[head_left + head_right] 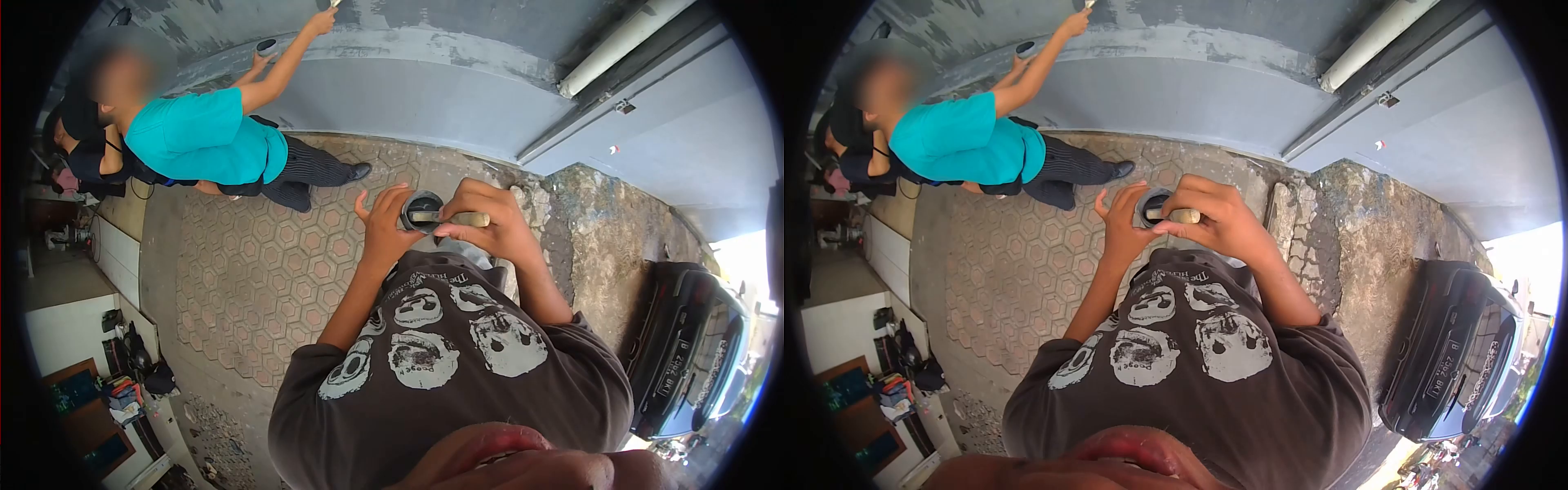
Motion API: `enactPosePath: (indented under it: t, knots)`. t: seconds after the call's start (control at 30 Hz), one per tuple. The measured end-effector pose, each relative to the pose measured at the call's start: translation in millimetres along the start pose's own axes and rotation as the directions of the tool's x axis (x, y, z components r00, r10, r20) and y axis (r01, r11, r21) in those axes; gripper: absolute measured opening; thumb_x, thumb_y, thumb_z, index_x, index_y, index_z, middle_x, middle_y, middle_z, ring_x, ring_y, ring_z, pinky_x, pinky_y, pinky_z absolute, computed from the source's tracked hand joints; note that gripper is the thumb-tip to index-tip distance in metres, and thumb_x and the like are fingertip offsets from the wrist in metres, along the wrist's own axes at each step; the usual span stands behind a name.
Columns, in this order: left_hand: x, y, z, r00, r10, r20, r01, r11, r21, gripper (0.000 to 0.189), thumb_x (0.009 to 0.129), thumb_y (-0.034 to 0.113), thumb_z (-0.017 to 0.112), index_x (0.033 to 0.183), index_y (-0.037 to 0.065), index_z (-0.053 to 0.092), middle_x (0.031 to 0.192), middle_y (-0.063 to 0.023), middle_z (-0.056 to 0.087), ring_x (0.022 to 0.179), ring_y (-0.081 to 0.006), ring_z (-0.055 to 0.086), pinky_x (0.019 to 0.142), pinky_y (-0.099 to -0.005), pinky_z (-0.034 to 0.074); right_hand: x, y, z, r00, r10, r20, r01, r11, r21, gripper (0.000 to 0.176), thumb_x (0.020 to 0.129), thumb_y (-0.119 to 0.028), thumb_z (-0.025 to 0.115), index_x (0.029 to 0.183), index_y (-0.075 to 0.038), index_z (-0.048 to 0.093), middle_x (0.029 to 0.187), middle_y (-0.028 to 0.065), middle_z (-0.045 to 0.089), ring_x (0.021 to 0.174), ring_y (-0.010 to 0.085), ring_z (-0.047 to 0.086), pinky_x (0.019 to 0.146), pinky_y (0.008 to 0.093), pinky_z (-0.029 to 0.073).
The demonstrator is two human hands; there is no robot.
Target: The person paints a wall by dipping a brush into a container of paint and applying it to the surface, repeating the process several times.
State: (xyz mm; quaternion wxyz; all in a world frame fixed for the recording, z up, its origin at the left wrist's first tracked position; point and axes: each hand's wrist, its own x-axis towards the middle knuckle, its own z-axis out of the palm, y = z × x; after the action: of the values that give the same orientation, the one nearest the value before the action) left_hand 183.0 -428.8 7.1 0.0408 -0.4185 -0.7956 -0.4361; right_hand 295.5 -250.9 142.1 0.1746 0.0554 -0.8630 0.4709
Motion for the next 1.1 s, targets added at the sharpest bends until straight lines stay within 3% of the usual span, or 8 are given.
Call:
enactPosePath:
  t: [0.1,0.23,0.3,0.43,0.53,0.6,1.03,1.1]
  knots:
    - [-3,-2,3,1.0,-0.013,0.004,0.013,1.0,0.006,0.065,0.063,0.045,0.094,0.114,0.014,0.068,0.121,-0.0016,0.068,0.123,-0.0194,0.062,0.114,-0.0536,0.016,1,2,9,0.99,-0.058,-0.127,0.052,0.997,-0.054,0.022,0.079,-0.012,0.088,0.089,0.0,0.071,0.081,0.0072,0.067,0.07,0.0206,0.065,0.059,0.0314,0.049]
    - [-3,-6,5,0.999,-0.037,0.032,0.037,0.999,0.005,0.07,0.058,0.038,0.095,0.117,0.013,0.069,0.126,-0.0015,0.068,0.122,-0.0185,0.062,0.115,-0.0518,0.015,-1,5,3,0.992,-0.082,-0.092,0.077,0.996,-0.054,0.018,0.081,-0.009,0.086,0.089,0.0,0.071,0.082,0.007,0.067,0.069,0.0186,0.065,0.058,0.0308,0.048]
    - [-1,-4,5,0.999,-0.041,0.035,0.041,0.999,0.006,0.065,0.057,0.035,0.096,0.114,0.014,0.072,0.124,-0.0011,0.07,0.121,-0.0179,0.063,0.115,-0.0518,0.016,-4,2,-1,0.99,0.056,-0.129,-0.049,0.997,0.058,0.017,0.082,-0.009,0.085,0.088,-0.001,0.072,0.081,0.0067,0.067,0.07,0.0169,0.066,0.056,0.0297,0.048]
    - [3,-6,6,0.999,-0.034,0.039,0.034,0.999,0.013,0.056,0.06,0.034,0.095,0.109,0.016,0.075,0.121,-0.0007,0.072,0.121,-0.0173,0.064,0.115,-0.052,0.016,-1,2,-14,0.994,-0.023,-0.105,0.031,0.997,0.073,0.019,0.08,-0.012,0.087,0.087,-0.002,0.072,0.081,0.007,0.068,0.073,0.0174,0.067,0.059,0.0309,0.05]
    - [7,-6,5,0.998,-0.039,0.056,0.04,0.999,0.0,0.053,0.062,0.034,0.094,0.109,0.017,0.076,0.119,-0.0011,0.072,0.12,-0.0173,0.064,0.116,-0.0519,0.016,-1,-1,-23,0.986,-0.114,-0.119,0.118,0.993,0.03,0.022,0.077,-0.014,0.089,0.087,-0.003,0.073,0.083,0.0076,0.07,0.074,0.0199,0.068,0.063,0.0325,0.052]
    - [9,-7,6,0.996,-0.072,0.061,0.076,0.996,-0.056,0.055,0.064,0.049,0.093,0.103,0.013,0.077,0.114,-0.0042,0.073,0.118,-0.0181,0.064,0.115,-0.054,0.014,-3,-4,-27,0.985,-0.139,-0.105,0.137,0.99,-0.03,0.025,0.074,-0.016,0.09,0.087,-0.003,0.073,0.086,0.0084,0.072,0.076,0.0222,0.069,0.065,0.0337,0.053]
    - [12,-5,11,0.998,-0.056,0.028,0.057,0.998,-0.016,0.061,0.064,0.052,0.092,0.104,0.01,0.076,0.111,-0.0071,0.072,0.115,-0.0209,0.065,0.115,-0.0528,0.016,-18,-7,-41,0.959,-0.235,-0.158,0.217,0.968,-0.125,0.033,0.074,-0.023,0.09,0.091,-0.003,0.071,0.081,0.009,0.068,0.077,0.0238,0.073,0.068,0.0326,0.059]
    - [12,-7,12,0.996,-0.083,0.031,0.083,0.997,0.002,0.061,0.062,0.047,0.095,0.106,0.01,0.076,0.113,-0.0055,0.072,0.115,-0.0217,0.064,0.115,-0.0528,0.016,-19,-6,-40,0.958,-0.238,-0.16,0.222,0.968,-0.115,0.033,0.074,-0.023,0.091,0.09,-0.003,0.071,0.08,0.0084,0.068,0.076,0.0233,0.072,0.07,0.0335,0.059]
